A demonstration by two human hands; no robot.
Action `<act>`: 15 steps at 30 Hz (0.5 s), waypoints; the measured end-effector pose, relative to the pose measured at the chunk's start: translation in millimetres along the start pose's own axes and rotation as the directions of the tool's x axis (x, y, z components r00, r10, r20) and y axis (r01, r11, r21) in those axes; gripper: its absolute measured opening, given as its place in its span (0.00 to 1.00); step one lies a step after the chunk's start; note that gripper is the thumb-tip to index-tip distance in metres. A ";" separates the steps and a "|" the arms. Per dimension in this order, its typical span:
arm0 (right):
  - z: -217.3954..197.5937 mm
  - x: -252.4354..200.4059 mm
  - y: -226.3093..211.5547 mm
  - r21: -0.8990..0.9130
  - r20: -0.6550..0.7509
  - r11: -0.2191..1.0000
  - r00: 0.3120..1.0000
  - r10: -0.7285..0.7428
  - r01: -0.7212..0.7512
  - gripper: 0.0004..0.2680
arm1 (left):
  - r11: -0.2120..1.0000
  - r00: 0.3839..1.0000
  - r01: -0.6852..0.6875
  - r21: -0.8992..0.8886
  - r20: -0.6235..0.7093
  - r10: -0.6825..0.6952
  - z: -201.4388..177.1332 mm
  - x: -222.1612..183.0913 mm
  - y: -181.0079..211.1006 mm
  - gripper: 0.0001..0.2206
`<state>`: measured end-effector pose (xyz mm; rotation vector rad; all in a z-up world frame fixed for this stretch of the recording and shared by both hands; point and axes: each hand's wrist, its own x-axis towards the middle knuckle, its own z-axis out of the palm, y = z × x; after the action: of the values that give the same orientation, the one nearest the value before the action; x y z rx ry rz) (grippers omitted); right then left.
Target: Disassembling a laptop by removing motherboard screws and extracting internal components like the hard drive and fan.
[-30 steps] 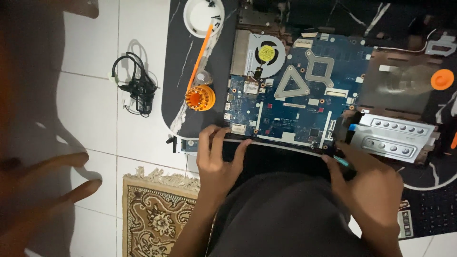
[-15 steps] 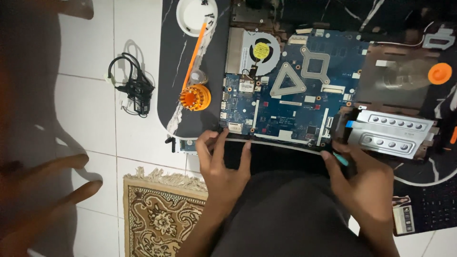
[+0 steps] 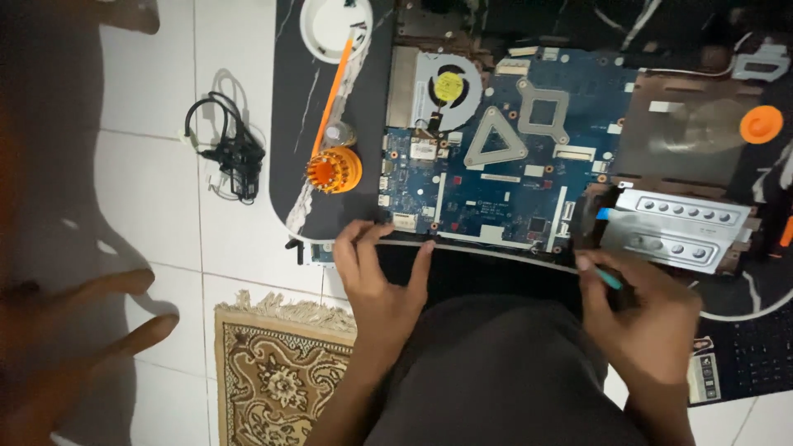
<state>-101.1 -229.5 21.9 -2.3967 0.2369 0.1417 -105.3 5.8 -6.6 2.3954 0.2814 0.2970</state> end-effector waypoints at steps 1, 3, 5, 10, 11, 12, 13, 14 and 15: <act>-5.3 0.9 -4.2 -0.002 -0.008 1.000 1.000 0.004 -0.004 0.08 | 1.000 1.000 -0.006 -0.005 0.004 0.006 0.9 1.4 1.1 0.21; -16.6 1.8 -12.1 -0.020 -0.114 0.997 0.991 -0.074 0.072 0.05 | 0.987 0.986 -0.163 0.006 0.044 0.162 3.7 3.8 3.7 0.23; -22.8 9.1 -4.2 -0.083 -0.126 0.992 0.987 -0.103 0.094 0.05 | 0.957 0.953 -0.268 -0.109 0.117 0.280 17.7 8.9 9.3 0.22; -30.3 20.1 10.6 -0.232 -0.167 0.959 0.965 -0.201 0.160 0.10 | 0.818 0.679 -0.508 -0.268 0.460 0.572 55.1 58.8 53.5 0.25; -30.9 21.3 12.1 -0.284 -0.143 0.945 0.967 -0.209 0.162 0.10 | 0.745 0.598 -0.611 -0.269 0.461 0.656 69.0 70.7 59.6 0.27; -31.8 22.5 13.6 -0.335 -0.118 0.928 0.969 -0.215 0.165 0.11 | 0.659 0.507 -0.703 -0.269 0.461 0.729 82.7 82.7 66.3 0.29; -31.0 21.6 17.8 -0.336 -0.126 0.927 0.968 -0.216 0.164 0.11 | 0.653 0.503 -0.707 -0.271 0.456 0.734 99.9 93.7 65.8 0.29; -30.3 20.9 22.0 -0.355 -0.123 0.921 0.968 -0.217 0.162 0.13 | 0.575 0.402 -0.777 -0.256 0.501 0.766 117.2 105.0 65.7 0.28; -29.8 20.6 27.0 -0.375 -0.118 0.913 0.968 -0.221 0.162 0.16 | 0.490 0.300 -0.837 -0.245 0.543 0.784 135.0 115.8 65.6 0.28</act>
<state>-85.6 -271.8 22.9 -2.7887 0.0462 -0.1079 51.5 -93.4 -45.7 2.3514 -1.3324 -0.0672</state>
